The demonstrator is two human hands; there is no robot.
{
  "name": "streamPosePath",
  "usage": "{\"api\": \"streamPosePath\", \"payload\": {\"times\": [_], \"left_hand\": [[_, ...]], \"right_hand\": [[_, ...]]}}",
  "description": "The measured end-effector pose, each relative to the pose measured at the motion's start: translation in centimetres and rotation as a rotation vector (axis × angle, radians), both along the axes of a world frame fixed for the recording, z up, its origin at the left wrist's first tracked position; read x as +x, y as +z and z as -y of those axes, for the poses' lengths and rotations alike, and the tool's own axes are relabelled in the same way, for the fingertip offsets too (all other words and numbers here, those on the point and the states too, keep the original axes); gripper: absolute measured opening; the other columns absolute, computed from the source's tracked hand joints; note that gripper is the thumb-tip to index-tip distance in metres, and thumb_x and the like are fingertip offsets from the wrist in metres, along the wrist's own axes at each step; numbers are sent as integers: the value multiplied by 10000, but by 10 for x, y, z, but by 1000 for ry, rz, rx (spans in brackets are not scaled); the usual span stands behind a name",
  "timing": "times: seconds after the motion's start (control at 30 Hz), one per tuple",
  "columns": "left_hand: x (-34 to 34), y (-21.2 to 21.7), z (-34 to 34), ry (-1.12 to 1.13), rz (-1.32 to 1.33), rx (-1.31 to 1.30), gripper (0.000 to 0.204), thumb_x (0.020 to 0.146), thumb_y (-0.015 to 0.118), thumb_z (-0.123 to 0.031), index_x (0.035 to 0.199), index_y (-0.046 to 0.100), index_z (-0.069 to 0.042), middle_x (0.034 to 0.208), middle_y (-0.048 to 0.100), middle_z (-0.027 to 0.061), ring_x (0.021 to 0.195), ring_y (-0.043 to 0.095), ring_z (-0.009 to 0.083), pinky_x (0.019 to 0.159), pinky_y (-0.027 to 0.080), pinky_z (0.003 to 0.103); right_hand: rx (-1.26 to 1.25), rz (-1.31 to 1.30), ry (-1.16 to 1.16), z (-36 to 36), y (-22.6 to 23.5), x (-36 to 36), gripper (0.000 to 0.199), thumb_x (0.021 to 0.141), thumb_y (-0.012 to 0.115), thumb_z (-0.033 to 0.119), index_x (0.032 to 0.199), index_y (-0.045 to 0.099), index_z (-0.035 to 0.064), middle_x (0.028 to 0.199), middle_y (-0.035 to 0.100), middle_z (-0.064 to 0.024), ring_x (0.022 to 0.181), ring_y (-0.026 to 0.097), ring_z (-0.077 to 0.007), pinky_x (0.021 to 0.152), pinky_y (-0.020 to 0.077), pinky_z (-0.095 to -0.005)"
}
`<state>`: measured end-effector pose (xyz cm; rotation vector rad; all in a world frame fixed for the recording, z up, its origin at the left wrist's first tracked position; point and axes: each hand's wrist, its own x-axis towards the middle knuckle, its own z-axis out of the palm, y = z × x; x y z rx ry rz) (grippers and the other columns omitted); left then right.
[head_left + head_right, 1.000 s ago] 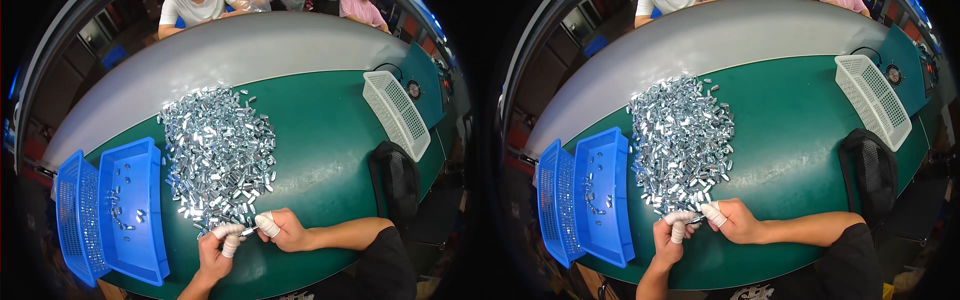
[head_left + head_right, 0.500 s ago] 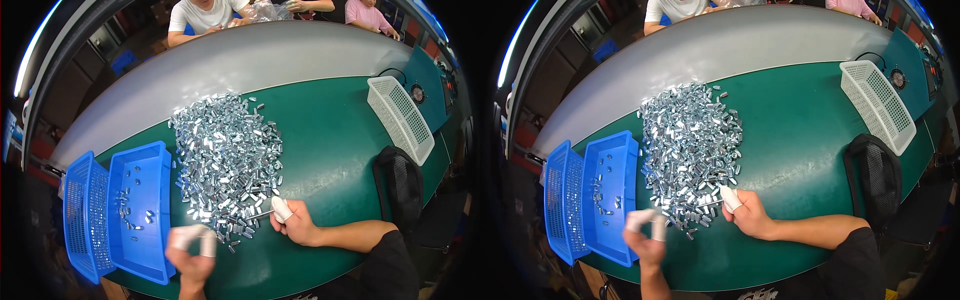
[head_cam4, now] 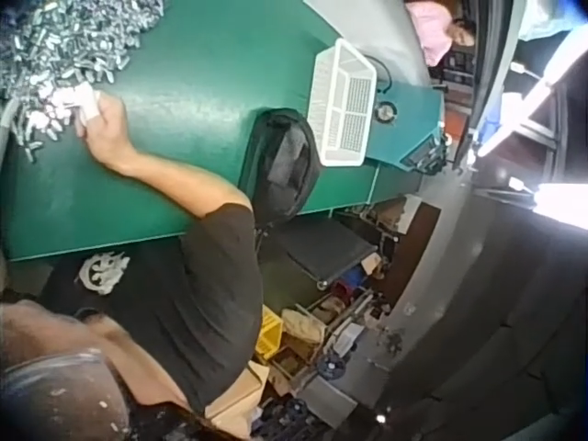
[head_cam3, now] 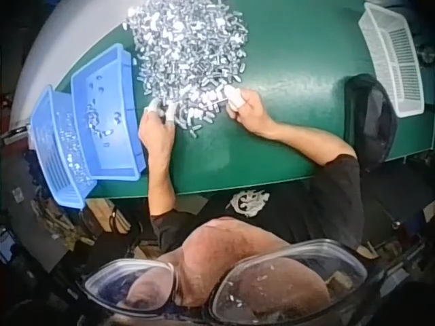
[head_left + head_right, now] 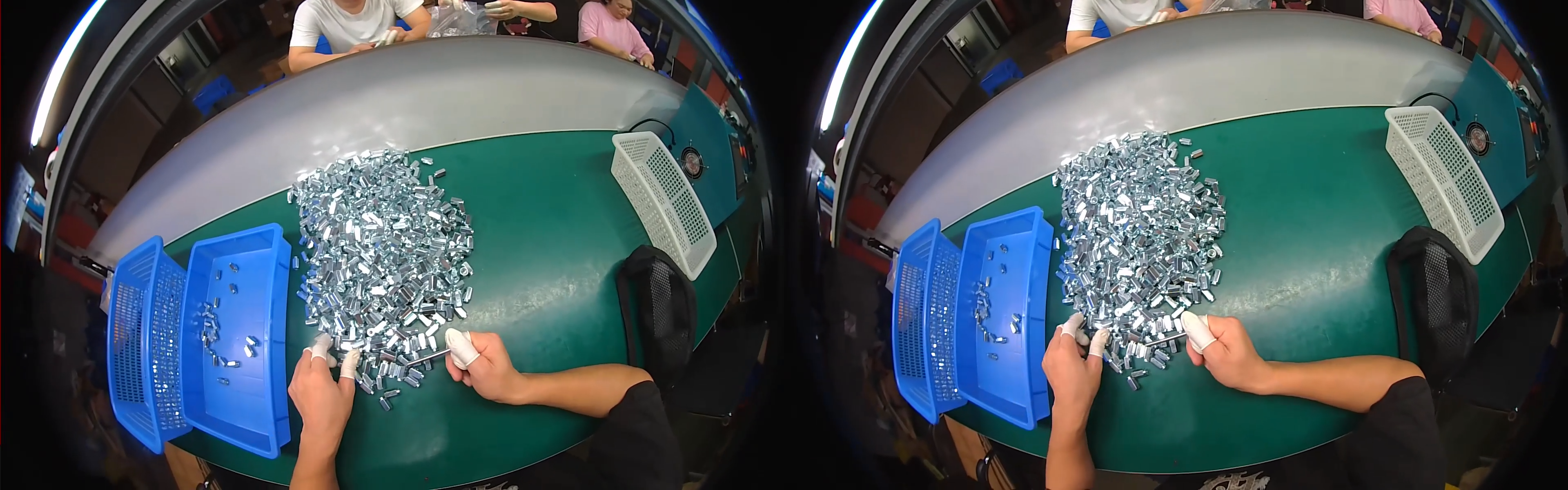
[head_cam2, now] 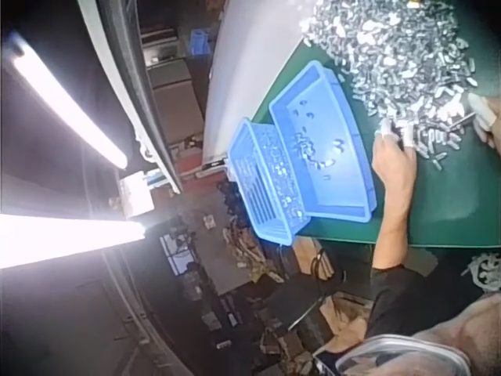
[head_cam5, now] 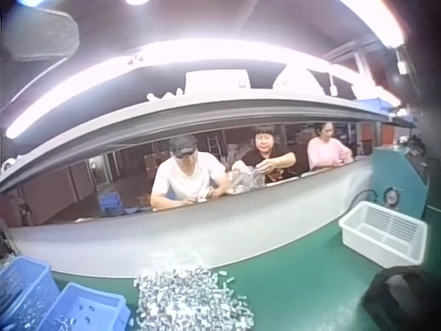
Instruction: Assembling small metal hardware components at a manual workstation.
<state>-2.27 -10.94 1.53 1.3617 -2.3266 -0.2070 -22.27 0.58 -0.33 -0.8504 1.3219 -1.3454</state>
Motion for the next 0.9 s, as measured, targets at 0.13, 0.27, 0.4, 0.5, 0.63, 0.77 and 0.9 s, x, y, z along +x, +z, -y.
{"api": "streamPosePath", "payload": {"times": [0.13,0.27,0.4,0.5,0.63,0.77,0.9], "left_hand": [[5,-6,5,-6,-134,114,291,757,716,-102,994,609,29,642,566,52,528,492,130,509,414,268],[3,-3,3,47,-302,356,243,754,691,-36,975,614,30,658,588,34,541,509,78,497,421,223],[11,-5,4,66,-399,441,219,743,647,19,960,618,35,697,593,42,580,530,80,538,449,214],[13,2,9,-115,-446,239,254,746,627,61,997,608,32,820,571,48,741,549,108,677,456,236],[2,2,-1,-300,-670,445,198,768,664,34,956,602,20,825,574,43,750,559,113,681,454,232],[0,-1,-12,-339,-705,595,139,792,667,16,896,576,18,863,619,64,734,624,126,661,498,224],[-10,-4,-20,-362,-735,659,176,785,670,16,929,569,27,934,663,135,833,658,174,694,527,247]], "right_hand": [[-6,-46,6,0,-1,0,465,979,390,321,608,484,58,540,469,11,459,406,-50,437,323,-215],[-21,-26,3,-3,-3,0,466,978,392,325,608,487,58,540,469,12,458,406,-50,437,323,-214],[8,-13,7,-1,-2,2,472,976,399,338,605,486,60,537,474,8,456,406,-50,437,324,-211],[58,19,-13,-1,2,1,481,975,397,349,598,480,62,533,482,2,450,409,-52,432,321,-210],[56,-1,-44,1,-1,1,469,977,391,350,613,478,68,536,497,-11,432,405,-57,414,308,-208],[14,21,-27,2,-3,1,402,980,388,322,693,496,63,548,503,-16,437,403,-54,413,306,-205],[1,14,-10,0,1,2,378,985,382,296,713,493,57,558,506,-18,451,407,-53,420,318,-203]]}}
